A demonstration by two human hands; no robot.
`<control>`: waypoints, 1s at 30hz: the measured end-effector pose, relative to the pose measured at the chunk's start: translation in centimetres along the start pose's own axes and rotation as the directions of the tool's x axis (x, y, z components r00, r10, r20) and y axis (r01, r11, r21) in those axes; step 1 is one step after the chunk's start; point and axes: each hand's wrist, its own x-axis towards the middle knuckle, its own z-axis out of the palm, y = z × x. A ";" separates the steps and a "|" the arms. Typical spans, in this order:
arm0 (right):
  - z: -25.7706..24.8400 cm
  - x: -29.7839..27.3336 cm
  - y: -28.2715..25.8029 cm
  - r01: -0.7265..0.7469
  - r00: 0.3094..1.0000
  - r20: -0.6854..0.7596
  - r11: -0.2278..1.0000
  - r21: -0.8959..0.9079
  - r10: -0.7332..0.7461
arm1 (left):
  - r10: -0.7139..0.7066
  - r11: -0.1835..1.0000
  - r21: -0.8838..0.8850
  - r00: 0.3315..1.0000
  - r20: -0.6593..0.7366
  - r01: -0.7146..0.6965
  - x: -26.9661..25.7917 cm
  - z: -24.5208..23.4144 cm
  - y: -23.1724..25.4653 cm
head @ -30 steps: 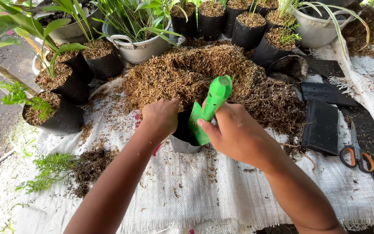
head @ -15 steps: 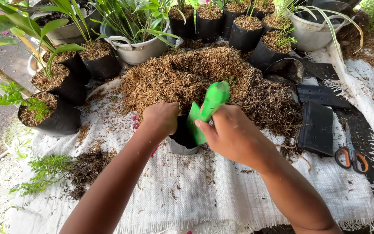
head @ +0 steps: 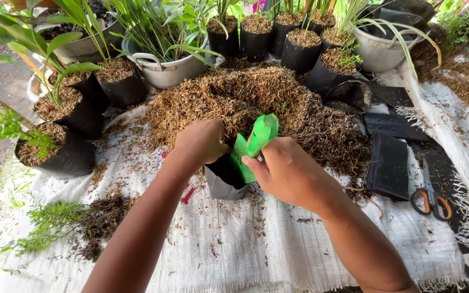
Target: The person uses a green trowel to scoop soil into a black plastic pot. They then place a small plant into the pot and continue to add soil around the base of the plant, patting it down to secure it.
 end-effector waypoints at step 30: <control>7.4 -8.8 13.9 -0.168 0.762 0.173 -0.067 0.983 0.625 | -0.163 0.659 -0.581 0.663 -0.730 -0.477 -1.2 12.0 -9.0</control>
